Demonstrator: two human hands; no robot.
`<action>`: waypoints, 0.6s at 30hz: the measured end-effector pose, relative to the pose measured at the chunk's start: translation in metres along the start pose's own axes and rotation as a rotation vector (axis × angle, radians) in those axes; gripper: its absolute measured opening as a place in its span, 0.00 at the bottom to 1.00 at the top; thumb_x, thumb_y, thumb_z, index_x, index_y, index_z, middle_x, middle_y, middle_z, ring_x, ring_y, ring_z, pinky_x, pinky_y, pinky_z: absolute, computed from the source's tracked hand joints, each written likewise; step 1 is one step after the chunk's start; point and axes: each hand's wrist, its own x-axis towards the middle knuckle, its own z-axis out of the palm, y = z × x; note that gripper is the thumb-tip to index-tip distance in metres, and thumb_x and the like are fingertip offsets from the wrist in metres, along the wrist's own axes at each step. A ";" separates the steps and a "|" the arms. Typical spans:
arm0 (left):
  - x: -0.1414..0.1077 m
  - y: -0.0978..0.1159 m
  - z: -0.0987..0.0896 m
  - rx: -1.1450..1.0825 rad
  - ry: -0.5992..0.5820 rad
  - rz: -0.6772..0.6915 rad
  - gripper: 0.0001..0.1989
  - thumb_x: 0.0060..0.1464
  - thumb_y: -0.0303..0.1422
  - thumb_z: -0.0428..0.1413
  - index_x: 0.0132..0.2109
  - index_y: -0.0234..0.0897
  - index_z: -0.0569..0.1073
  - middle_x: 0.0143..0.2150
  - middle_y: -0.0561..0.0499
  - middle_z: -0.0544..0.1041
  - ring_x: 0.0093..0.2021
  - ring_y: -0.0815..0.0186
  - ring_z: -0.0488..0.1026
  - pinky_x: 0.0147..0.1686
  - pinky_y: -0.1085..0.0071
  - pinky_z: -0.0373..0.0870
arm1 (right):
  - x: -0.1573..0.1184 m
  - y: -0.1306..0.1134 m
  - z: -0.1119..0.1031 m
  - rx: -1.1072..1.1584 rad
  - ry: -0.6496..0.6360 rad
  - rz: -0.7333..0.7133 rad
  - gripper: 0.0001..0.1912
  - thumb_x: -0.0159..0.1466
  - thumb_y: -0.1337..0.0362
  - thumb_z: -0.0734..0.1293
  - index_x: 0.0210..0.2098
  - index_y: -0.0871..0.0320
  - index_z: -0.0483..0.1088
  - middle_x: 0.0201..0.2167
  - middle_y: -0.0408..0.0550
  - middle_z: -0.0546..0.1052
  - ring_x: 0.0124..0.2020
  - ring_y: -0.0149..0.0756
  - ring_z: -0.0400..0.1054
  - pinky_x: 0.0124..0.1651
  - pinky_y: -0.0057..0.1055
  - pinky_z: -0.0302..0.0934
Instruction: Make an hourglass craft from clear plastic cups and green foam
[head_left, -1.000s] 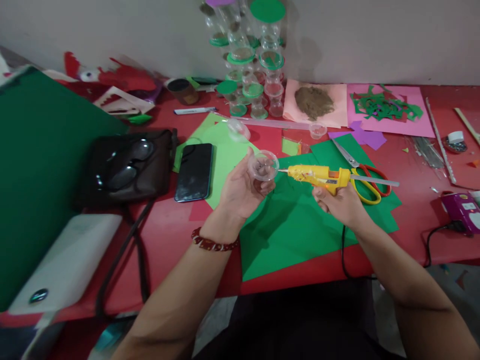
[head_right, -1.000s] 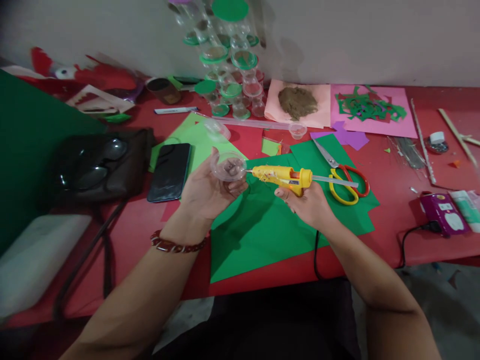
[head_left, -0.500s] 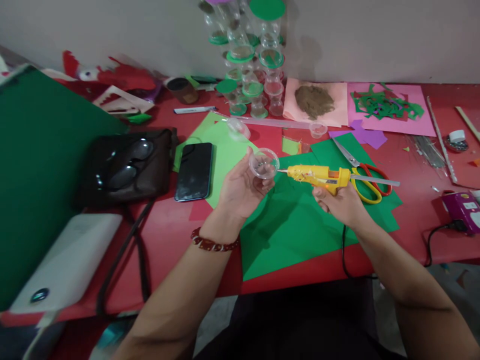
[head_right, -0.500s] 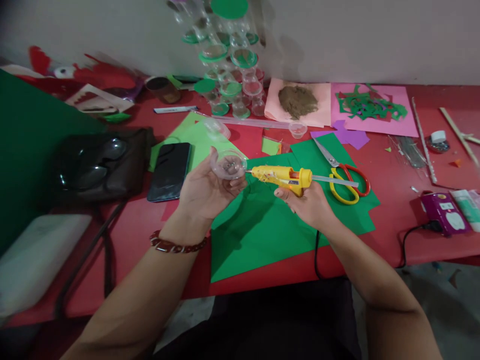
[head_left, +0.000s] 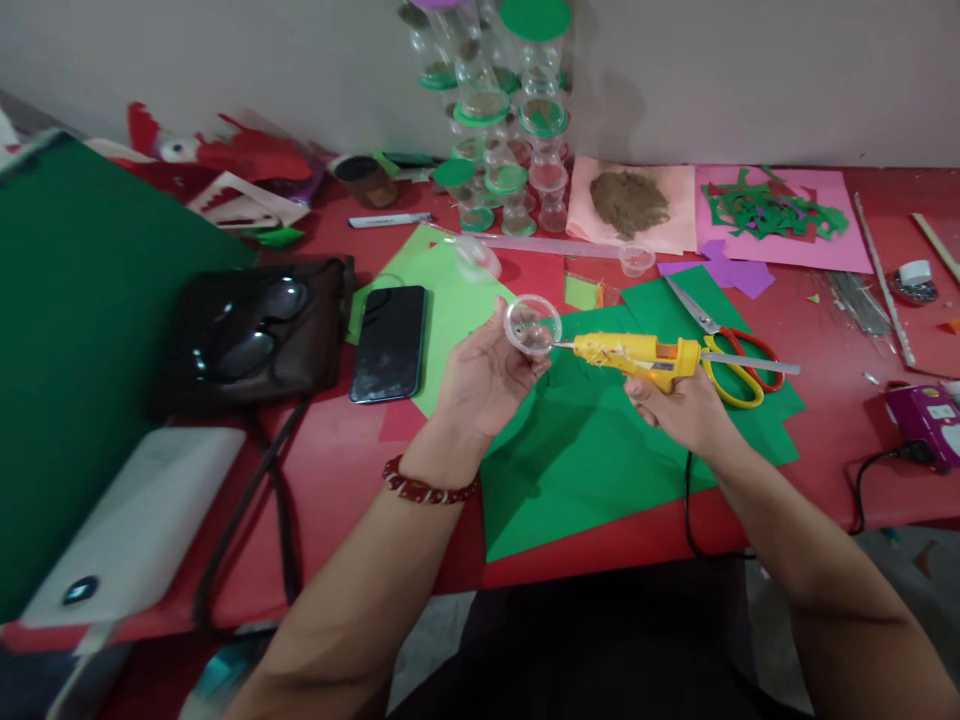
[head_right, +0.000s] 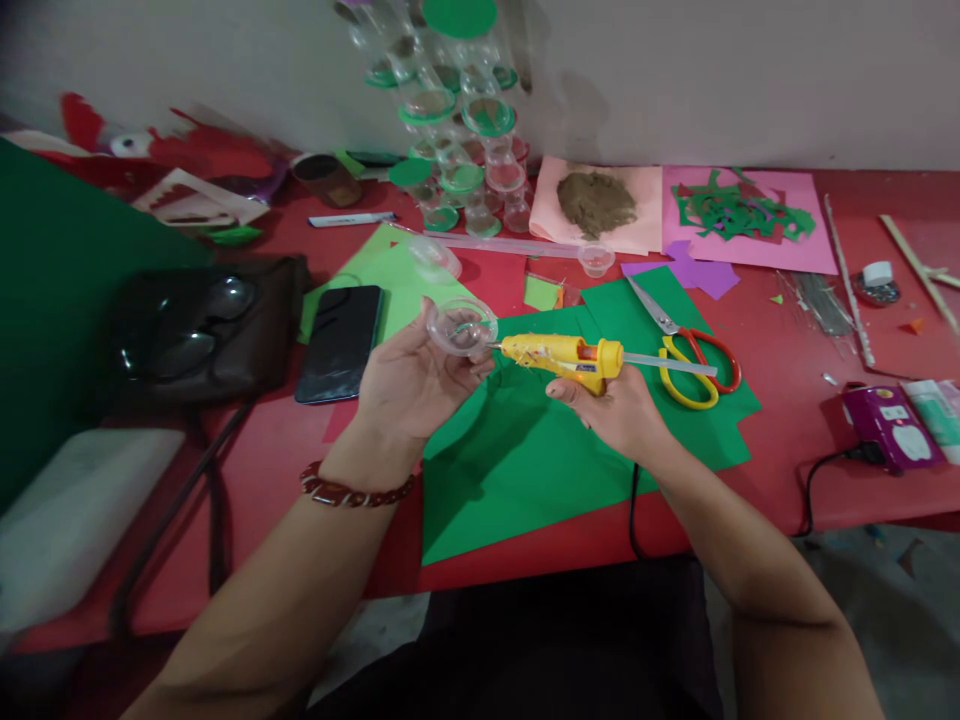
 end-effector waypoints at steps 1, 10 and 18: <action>-0.001 0.000 0.001 -0.004 0.004 0.005 0.20 0.70 0.43 0.54 0.34 0.35 0.78 0.28 0.49 0.77 0.25 0.69 0.71 0.26 0.73 0.71 | 0.000 -0.001 0.000 0.003 -0.004 0.006 0.28 0.59 0.37 0.74 0.26 0.54 0.66 0.14 0.35 0.62 0.16 0.26 0.55 0.19 0.27 0.53; -0.002 0.001 0.004 -0.051 0.019 0.028 0.17 0.72 0.35 0.51 0.38 0.34 0.79 0.32 0.48 0.80 0.30 0.68 0.76 0.29 0.73 0.73 | 0.001 -0.003 -0.001 0.020 0.111 -0.002 0.25 0.54 0.43 0.80 0.26 0.55 0.69 0.17 0.37 0.67 0.20 0.28 0.60 0.23 0.29 0.60; 0.003 -0.003 -0.006 -0.055 -0.009 0.056 0.13 0.70 0.33 0.53 0.40 0.35 0.81 0.36 0.47 0.82 0.34 0.66 0.78 0.32 0.72 0.76 | 0.001 -0.007 0.000 0.041 0.041 0.005 0.26 0.55 0.41 0.78 0.28 0.56 0.70 0.23 0.41 0.72 0.20 0.27 0.61 0.21 0.29 0.61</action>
